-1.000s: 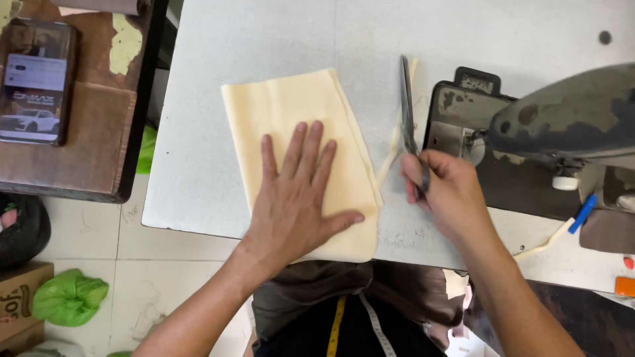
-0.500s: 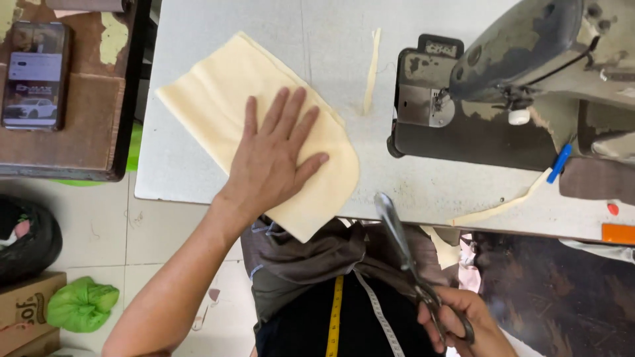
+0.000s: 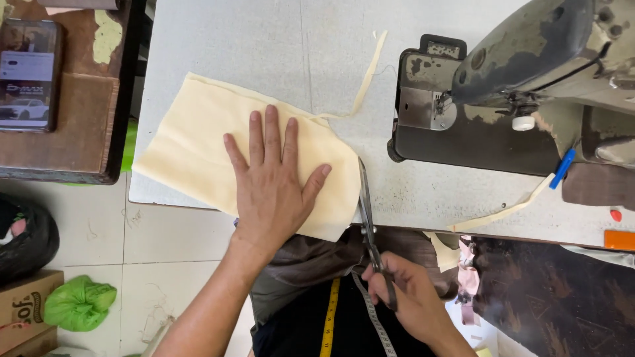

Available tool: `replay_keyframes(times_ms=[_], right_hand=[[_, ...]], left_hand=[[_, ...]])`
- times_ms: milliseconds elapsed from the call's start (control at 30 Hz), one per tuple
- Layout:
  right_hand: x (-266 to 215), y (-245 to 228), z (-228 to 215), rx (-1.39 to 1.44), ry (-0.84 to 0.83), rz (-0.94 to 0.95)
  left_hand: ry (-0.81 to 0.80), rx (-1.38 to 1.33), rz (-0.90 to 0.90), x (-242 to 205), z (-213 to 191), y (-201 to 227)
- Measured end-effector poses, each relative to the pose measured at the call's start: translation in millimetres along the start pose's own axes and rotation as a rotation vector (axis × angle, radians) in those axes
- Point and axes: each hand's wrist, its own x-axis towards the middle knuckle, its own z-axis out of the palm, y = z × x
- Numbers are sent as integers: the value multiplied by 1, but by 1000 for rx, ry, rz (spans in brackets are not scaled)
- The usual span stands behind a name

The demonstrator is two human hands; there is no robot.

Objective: The person aligns a piece of brown striped fabric on top of a cream-colored fabric on a table. Using shears, they cut the cream fabric along the edge of the brown fabric. They then trim the edges of the cream fabric and fold it.

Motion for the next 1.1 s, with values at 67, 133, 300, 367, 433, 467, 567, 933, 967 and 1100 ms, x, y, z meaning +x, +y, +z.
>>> replay_keyframes(times_ms=[67, 133, 300, 367, 433, 467, 567, 933, 967, 1100], right_hand=[[4, 1, 6, -8, 38, 16], [6, 1, 10, -18, 78, 30], [5, 8, 17, 52, 111, -74], [2, 2, 18, 32, 118, -94], [1, 2, 17, 14, 125, -117], [1, 5, 15, 15, 125, -108], [-3, 5, 13, 13, 79, -72], [-1, 6, 15, -15, 103, -75], [0, 1, 17, -42, 119, -65], [3, -16, 23, -130, 163, -30]], left_hand=[[-22, -6, -21, -1, -1, 2], [-42, -15, -42, -2, -1, 4], [-39, -30, -64, -2, -2, 4], [-45, -30, -62, -2, -2, 3], [-48, -30, -57, -2, -2, 3], [-45, -33, -59, -2, -2, 3], [-46, -44, -63, -2, -1, 4], [-59, -57, -83, -3, 1, 4], [-46, -57, -80, -3, 1, 4], [-26, -57, -71, -3, 1, 3]])
